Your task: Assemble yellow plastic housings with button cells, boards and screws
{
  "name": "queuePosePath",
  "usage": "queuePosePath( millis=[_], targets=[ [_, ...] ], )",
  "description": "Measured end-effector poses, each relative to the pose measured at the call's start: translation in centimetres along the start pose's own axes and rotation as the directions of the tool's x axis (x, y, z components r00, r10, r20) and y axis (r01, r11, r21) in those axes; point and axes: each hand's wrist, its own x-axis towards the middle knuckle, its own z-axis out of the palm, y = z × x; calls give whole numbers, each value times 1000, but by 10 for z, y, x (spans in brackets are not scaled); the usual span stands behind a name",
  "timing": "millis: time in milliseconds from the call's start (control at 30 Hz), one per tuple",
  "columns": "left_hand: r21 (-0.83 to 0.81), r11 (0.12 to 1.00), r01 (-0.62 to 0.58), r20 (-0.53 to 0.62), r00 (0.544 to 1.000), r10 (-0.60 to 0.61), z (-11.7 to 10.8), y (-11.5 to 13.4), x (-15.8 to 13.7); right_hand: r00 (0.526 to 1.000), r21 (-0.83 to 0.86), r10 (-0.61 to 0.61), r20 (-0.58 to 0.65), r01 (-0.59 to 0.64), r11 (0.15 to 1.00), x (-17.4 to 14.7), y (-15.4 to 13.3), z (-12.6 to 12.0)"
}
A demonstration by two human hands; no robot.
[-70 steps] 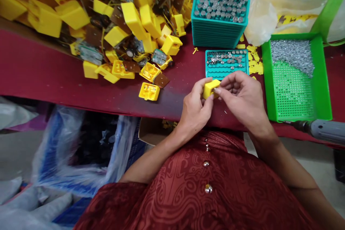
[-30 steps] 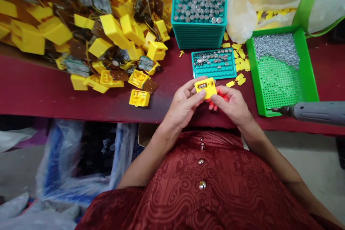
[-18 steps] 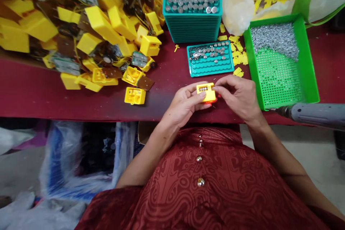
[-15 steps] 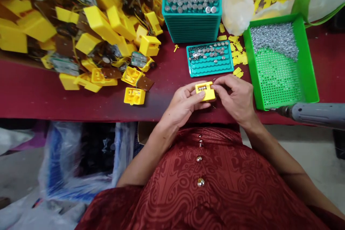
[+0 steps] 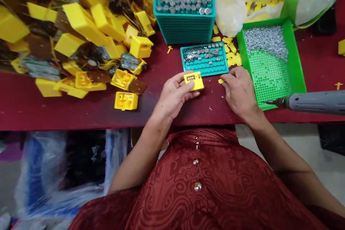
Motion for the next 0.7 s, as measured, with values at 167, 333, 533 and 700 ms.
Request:
queuePosePath(
  millis=[167,333,533,700],
  targets=[
    [-23,1000,13,-31,999,-14,3,1,-7,992,-7,-54,111,55,998,0,0,-6],
    [27,1000,-12,-30,999,12,2,2,-22,997,106,-50,59,43,993,0,-4,-12],
    [90,993,-71,-33,997,75,2,-1,-28,997,544,74,-3,-60,837,-1,-30,-19],
    [66,994,-91,21,996,90,8,-10,-25,999,660,3,40,-29,751,-3,-47,-22]
  ],
)
